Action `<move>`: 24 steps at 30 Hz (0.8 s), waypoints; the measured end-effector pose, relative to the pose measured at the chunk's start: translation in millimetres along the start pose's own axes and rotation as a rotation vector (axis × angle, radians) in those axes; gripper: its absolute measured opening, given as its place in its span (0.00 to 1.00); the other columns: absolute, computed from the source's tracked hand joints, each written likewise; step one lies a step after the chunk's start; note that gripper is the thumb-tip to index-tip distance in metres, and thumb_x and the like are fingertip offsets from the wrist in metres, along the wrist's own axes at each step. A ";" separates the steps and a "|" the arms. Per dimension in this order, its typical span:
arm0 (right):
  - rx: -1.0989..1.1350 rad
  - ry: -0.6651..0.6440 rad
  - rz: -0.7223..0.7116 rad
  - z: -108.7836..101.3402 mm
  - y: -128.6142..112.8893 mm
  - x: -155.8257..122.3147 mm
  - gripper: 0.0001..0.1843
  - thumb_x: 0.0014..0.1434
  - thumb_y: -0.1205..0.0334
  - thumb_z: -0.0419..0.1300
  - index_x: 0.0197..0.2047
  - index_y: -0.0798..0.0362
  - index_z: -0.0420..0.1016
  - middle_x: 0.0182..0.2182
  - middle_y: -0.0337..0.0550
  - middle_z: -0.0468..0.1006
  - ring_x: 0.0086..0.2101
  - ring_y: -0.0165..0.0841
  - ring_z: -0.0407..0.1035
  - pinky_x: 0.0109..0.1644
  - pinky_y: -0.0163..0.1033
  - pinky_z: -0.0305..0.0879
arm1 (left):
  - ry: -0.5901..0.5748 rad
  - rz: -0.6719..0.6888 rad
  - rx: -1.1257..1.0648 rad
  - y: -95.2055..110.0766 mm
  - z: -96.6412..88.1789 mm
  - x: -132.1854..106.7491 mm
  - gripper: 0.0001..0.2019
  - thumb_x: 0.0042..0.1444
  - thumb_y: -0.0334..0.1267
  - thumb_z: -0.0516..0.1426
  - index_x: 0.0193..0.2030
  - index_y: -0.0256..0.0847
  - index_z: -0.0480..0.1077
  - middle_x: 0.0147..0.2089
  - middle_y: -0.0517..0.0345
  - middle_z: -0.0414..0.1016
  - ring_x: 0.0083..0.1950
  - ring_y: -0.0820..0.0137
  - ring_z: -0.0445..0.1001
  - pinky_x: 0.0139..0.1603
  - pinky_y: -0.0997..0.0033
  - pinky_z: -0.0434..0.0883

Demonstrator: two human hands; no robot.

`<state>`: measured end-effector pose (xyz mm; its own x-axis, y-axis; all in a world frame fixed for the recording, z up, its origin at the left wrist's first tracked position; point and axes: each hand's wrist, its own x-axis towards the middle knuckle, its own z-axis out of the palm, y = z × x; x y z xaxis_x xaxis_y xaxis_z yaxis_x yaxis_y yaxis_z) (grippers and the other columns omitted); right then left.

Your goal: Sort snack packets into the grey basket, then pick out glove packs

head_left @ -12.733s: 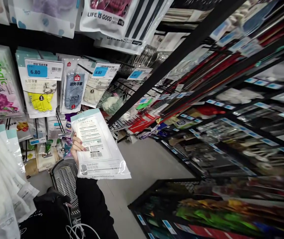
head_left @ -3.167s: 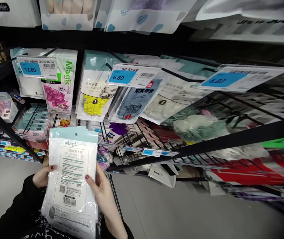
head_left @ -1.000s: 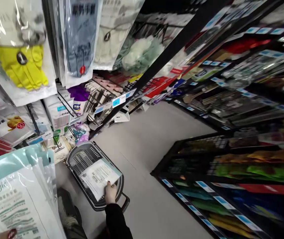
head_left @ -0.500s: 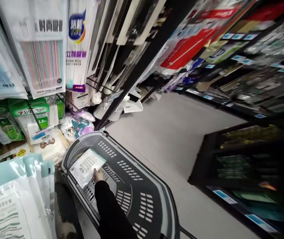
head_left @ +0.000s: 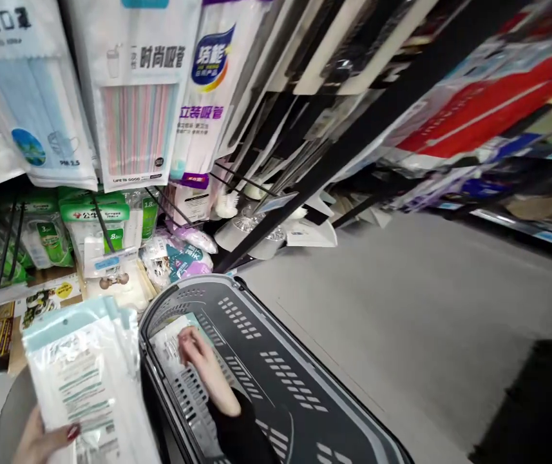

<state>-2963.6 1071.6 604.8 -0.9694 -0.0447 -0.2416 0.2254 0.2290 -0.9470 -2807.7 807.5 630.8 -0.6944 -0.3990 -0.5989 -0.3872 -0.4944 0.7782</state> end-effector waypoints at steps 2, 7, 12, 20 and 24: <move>-0.064 -0.254 -0.137 22.3 -26.8 -34.6 0.16 0.46 0.60 0.64 0.38 0.53 0.68 0.31 0.38 0.73 0.31 0.34 0.69 0.36 0.37 0.64 | -0.121 0.001 -0.077 2.1 20.9 -7.0 0.30 0.27 0.35 0.69 0.44 0.36 0.71 0.39 0.45 0.79 0.44 0.44 0.74 0.48 0.46 0.69; -0.274 -0.246 -0.099 68.8 -57.8 -79.9 0.23 0.41 0.65 0.66 0.40 0.53 0.62 0.36 0.42 0.74 0.38 0.40 0.68 0.40 0.40 0.63 | -0.216 0.060 -0.130 6.7 29.3 -13.9 0.32 0.30 0.31 0.69 0.47 0.36 0.68 0.46 0.44 0.77 0.49 0.47 0.72 0.51 0.50 0.67; -0.070 -0.268 -0.160 94.0 -46.9 -75.7 0.18 0.48 0.60 0.62 0.41 0.52 0.61 0.39 0.43 0.74 0.39 0.38 0.69 0.41 0.40 0.66 | -0.248 0.033 -0.305 -7.2 -6.7 -4.1 0.32 0.35 0.38 0.67 0.50 0.36 0.67 0.46 0.42 0.76 0.52 0.46 0.70 0.52 0.51 0.65; -0.083 -0.248 -0.204 109.0 -45.5 -73.1 0.19 0.53 0.53 0.59 0.44 0.56 0.69 0.39 0.48 0.76 0.39 0.40 0.70 0.41 0.41 0.66 | -0.192 0.084 -0.427 -31.3 -34.0 4.9 0.29 0.45 0.37 0.63 0.55 0.38 0.63 0.46 0.44 0.76 0.49 0.50 0.72 0.49 0.54 0.68; -0.139 -0.141 -0.285 110.7 -40.4 -70.6 0.18 0.54 0.52 0.57 0.41 0.57 0.74 0.39 0.50 0.75 0.41 0.40 0.68 0.45 0.42 0.63 | -0.173 0.107 -0.460 -38.7 -31.9 7.8 0.29 0.49 0.41 0.60 0.58 0.38 0.60 0.49 0.45 0.75 0.50 0.53 0.72 0.51 0.57 0.67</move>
<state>-2893.5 957.8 636.6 -0.9662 -0.2576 -0.0075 -0.0775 0.3182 -0.9448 -2778.8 799.0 590.0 -0.8213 -0.3510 -0.4498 -0.0280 -0.7626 0.6462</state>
